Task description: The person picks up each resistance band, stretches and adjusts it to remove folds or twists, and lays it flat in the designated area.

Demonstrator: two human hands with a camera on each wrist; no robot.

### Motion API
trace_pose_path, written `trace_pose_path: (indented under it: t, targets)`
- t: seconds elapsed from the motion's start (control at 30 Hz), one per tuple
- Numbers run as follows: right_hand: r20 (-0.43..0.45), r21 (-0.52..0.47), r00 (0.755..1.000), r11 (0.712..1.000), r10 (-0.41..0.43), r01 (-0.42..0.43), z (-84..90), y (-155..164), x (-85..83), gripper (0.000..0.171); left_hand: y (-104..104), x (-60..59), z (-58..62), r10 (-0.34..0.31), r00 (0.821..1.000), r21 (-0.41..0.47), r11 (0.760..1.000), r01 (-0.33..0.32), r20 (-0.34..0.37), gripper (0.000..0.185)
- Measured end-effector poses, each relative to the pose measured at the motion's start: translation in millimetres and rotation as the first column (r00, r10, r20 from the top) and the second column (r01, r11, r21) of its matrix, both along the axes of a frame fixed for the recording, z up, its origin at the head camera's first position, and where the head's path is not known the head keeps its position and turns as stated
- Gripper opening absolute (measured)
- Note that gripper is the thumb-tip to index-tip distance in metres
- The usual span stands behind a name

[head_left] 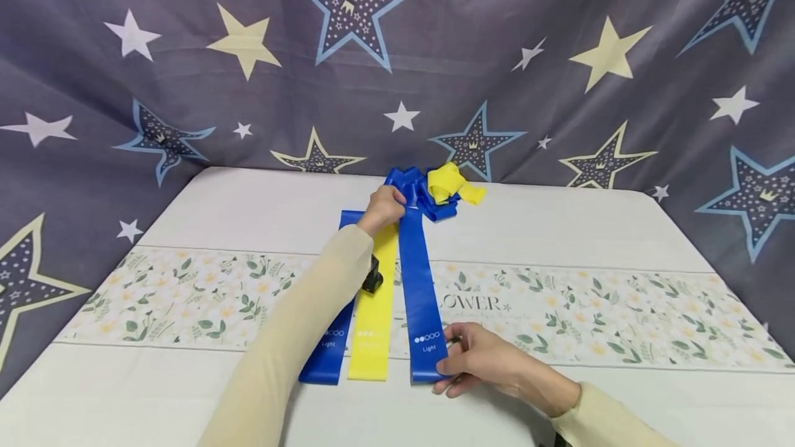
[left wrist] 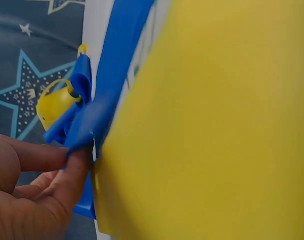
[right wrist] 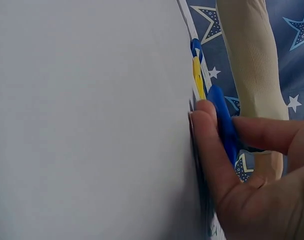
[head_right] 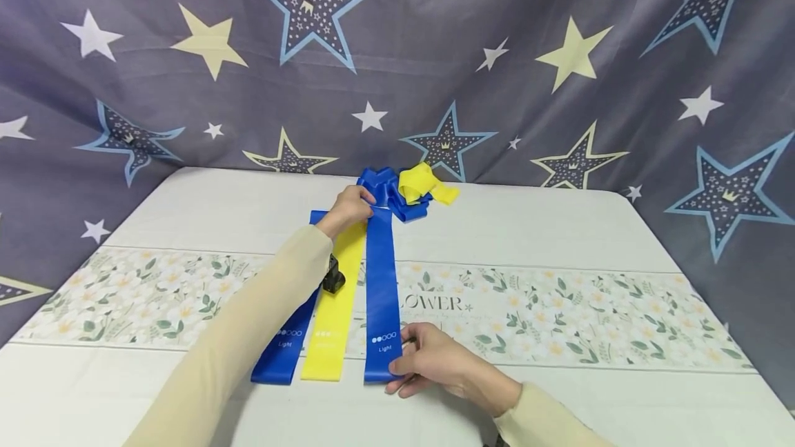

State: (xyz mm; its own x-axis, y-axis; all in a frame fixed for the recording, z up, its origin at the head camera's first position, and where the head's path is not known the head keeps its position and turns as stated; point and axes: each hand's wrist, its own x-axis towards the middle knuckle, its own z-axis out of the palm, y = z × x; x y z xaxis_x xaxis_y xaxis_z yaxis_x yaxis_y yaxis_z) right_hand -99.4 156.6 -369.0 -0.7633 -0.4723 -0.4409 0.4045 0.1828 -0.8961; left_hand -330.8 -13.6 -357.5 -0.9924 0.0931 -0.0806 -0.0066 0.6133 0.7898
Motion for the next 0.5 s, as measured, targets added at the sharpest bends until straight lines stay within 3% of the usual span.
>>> trace_pose_path:
  t: [0.27,0.5]
  targets:
    - [0.023,-0.044,0.999,0.998,0.036,-0.035,1.4,-1,0.9,0.036,7,-2.9,1.2,0.023,1.0,-0.046,0.999,-0.024,-0.014,0.013]
    - [0.03,-0.069,0.999,0.997,0.034,-0.032,4.6,1,0.4,0.032,23,-9.7,1.8,0.056,0.997,-0.086,0.994,-0.06,-0.051,0.038]
